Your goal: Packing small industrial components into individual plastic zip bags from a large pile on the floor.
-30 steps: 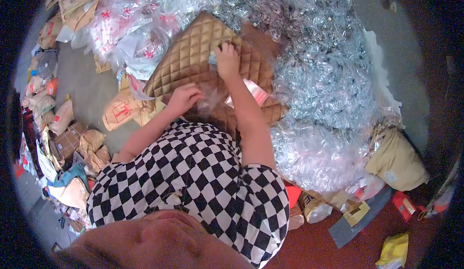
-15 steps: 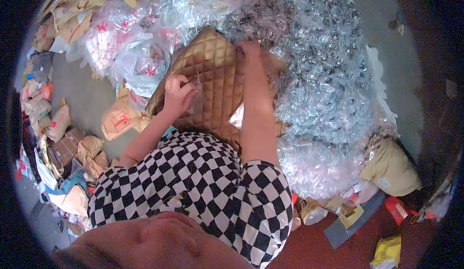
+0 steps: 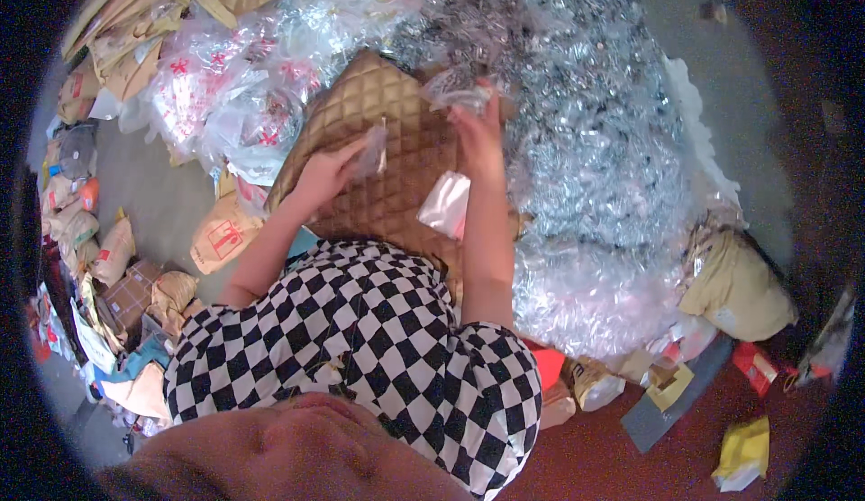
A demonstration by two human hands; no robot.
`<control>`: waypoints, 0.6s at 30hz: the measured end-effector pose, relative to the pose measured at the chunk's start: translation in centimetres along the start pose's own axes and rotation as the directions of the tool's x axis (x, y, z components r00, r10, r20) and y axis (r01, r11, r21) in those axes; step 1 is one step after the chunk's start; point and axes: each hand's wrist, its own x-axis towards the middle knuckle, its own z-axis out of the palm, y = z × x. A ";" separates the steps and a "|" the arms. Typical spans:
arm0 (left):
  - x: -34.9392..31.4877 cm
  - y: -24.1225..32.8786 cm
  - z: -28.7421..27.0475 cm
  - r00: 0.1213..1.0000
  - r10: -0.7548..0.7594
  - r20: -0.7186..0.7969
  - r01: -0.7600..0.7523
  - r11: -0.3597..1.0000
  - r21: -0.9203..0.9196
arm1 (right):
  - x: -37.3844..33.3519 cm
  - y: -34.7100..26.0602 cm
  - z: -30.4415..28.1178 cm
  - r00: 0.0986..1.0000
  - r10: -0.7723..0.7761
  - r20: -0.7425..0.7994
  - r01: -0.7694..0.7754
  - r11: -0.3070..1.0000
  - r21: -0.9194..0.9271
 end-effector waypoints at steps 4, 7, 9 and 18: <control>2.5 0.5 3.1 0.958 0.281 0.052 -0.274 0.956 -0.103 | -5.9 0.0 -2.8 0.994 0.108 0.018 -0.108 0.994 -0.006; 3.2 3.4 3.5 0.894 0.426 0.138 -0.410 0.903 -0.133 | -9.4 -0.2 -1.2 0.988 0.148 -0.034 -0.151 0.982 -0.116; 2.5 5.1 3.2 0.823 0.553 0.129 -0.528 0.829 -0.185 | -11.7 -0.5 -0.7 0.994 0.074 -0.076 -0.082 0.990 -0.113; -0.5 10.5 4.7 0.690 0.704 0.166 -0.604 0.687 -0.403 | -19.7 -6.2 0.2 0.954 -0.044 0.296 0.299 0.117 -0.947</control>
